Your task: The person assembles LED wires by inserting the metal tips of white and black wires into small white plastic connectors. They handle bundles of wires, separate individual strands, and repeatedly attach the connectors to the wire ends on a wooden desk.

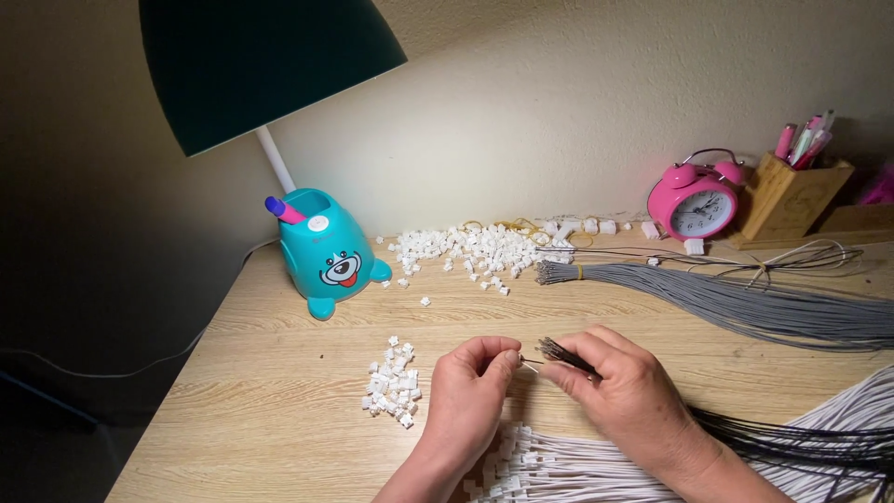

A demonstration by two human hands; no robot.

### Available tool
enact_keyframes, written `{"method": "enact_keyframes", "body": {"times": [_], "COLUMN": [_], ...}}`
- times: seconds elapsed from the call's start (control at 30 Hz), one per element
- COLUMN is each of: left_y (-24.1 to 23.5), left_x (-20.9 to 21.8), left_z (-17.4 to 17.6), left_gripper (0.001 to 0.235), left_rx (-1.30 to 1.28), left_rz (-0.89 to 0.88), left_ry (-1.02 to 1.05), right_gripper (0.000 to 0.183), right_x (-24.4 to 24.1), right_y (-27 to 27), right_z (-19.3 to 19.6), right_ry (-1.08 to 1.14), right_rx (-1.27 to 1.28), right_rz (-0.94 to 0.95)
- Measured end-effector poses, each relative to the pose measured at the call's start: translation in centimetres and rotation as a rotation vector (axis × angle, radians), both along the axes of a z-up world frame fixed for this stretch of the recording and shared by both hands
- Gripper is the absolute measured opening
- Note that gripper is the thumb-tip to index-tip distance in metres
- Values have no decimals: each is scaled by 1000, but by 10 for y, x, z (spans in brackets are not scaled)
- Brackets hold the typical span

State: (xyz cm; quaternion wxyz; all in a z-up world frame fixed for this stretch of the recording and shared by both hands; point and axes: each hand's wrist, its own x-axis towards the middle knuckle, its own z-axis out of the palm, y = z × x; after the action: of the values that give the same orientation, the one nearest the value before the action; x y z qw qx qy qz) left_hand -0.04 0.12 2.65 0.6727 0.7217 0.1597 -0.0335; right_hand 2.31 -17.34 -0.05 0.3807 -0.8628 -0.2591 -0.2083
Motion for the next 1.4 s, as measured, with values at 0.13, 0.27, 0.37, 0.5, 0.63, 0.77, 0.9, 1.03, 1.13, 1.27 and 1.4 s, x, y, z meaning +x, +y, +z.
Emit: {"method": "enact_keyframes", "body": {"times": [0.13, 0.27, 0.37, 0.5, 0.63, 0.77, 0.9, 1.03, 1.13, 1.27, 1.4], "left_y": [-2, -2, -1, 4, 12, -8, -25, -31, -30, -27, -16], "left_x": [3, 9, 11, 21, 97, 171, 203, 212, 211, 207, 183], "left_z": [-7, -12, -14, 19, 15, -5, -25, -33, -33, -37, -28], "left_gripper": [14, 17, 13, 11, 27, 46, 41, 43, 39, 23, 13], "left_rx": [-98, -222, -334, -254, 542, 937, 1129, 1175, 1200, 1116, 981], "left_rz": [37, 84, 63, -30, -102, -282, -368, -390, -381, -359, -297], "left_ry": [16, 21, 35, 119, -230, -390, -319, -271, -311, -403, -585], "right_gripper": [25, 12, 15, 13, 12, 16, 16, 14, 11, 11, 15], "right_x": [6, 5, 4, 11, 13, 17, 22, 19, 20, 18, 16], "right_y": [-2, -3, -4, -8, -10, -11, -14, -12, -10, -11, -12], "right_z": [-12, -7, -5, -11, -15, -21, -28, -22, -22, -20, -16], "right_ry": [73, 148, 239, 217, 220, 235, 254, 251, 265, 297, 333], "right_rx": [-30, -134, -183, -150, -102, -72, -28, -11, 15, 95, 130], "right_rz": [-35, -124, -140, -166, -174, -206, -215, -174, -179, -177, -230]}}
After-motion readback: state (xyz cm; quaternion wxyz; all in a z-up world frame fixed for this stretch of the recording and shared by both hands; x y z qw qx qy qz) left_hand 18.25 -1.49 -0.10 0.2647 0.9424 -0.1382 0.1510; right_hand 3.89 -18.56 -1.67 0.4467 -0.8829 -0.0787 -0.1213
